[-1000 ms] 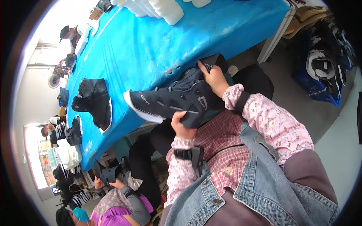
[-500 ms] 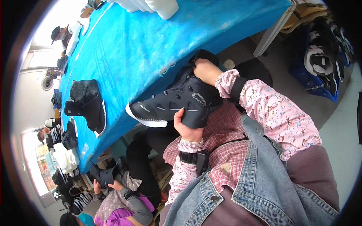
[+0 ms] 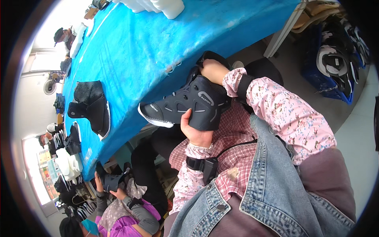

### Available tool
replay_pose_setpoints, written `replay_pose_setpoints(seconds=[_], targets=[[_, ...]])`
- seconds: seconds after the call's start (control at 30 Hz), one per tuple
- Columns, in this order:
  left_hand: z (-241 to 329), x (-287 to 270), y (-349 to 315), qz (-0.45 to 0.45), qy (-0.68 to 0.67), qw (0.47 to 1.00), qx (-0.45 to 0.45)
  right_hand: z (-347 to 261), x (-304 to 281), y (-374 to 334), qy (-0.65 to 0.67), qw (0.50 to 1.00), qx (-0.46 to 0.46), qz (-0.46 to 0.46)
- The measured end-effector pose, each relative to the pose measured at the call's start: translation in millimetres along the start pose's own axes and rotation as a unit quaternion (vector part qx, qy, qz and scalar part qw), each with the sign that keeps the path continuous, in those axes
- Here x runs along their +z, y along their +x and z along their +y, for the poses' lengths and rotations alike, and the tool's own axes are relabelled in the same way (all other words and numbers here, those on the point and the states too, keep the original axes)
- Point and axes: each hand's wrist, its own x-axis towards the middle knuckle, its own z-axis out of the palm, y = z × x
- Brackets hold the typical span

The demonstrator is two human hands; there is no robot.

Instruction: The recorder is inspecting and turning over a shoe upper component at a manufacturing workstation.

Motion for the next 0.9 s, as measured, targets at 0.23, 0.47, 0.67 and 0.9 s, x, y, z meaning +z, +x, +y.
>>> replay_pose_setpoints(seconds=[0.23,0.47,0.67,0.9], targets=[[14.4,1.9,-7.6,0.007,0.060,0.998,0.024,54.6,-55.3,-82.4,0.699,0.660,0.205,-0.185],[9.0,11.3,-7.5,0.004,0.090,0.995,0.045,44.2,-29.7,-96.9,0.595,0.773,0.170,0.140],[5.8,10.1,-6.4,-0.015,0.092,0.993,0.069,16.5,-36.2,-102.0,0.161,0.908,0.099,0.375],[9.7,7.7,-6.3,-0.009,0.085,0.994,0.063,42.0,-40.6,-82.1,0.836,0.509,0.205,0.014]])
